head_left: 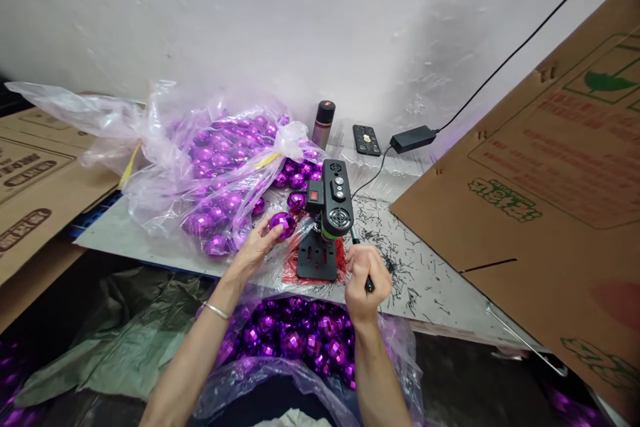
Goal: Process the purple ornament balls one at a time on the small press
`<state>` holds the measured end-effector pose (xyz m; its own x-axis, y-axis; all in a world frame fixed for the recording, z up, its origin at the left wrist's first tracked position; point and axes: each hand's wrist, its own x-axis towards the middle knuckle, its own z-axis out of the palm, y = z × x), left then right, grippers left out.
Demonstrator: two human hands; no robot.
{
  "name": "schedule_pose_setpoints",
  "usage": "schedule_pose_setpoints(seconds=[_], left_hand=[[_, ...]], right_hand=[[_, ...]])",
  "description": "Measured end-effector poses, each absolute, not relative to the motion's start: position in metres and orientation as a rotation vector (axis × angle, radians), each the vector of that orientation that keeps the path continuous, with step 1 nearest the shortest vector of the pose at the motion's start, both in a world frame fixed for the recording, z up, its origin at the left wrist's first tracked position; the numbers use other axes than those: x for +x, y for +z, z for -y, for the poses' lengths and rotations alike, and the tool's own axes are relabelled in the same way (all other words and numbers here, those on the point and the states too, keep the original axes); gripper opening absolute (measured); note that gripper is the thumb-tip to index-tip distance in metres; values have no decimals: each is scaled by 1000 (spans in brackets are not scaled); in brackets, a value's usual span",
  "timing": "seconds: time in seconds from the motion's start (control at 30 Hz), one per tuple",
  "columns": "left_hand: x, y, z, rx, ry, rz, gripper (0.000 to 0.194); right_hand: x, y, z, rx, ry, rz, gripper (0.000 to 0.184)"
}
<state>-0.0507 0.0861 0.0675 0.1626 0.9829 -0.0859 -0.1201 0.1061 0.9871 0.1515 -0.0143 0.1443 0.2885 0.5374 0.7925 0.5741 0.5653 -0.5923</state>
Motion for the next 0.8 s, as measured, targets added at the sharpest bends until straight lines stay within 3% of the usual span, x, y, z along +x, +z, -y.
schedule_pose_setpoints(seconds=[0.2,0.47,0.8], left_hand=[[-8,43,-55,946,1038,-975,75],[17,18,-58,1528,1040,-1059,57],[14,16,-59,2062,1032,-1144,53]], right_hand=[[149,168,11,-1109,52,1313,36],[151,168,13,-1095,36,1342,34],[151,165,16,-1099,-6,1368,32]])
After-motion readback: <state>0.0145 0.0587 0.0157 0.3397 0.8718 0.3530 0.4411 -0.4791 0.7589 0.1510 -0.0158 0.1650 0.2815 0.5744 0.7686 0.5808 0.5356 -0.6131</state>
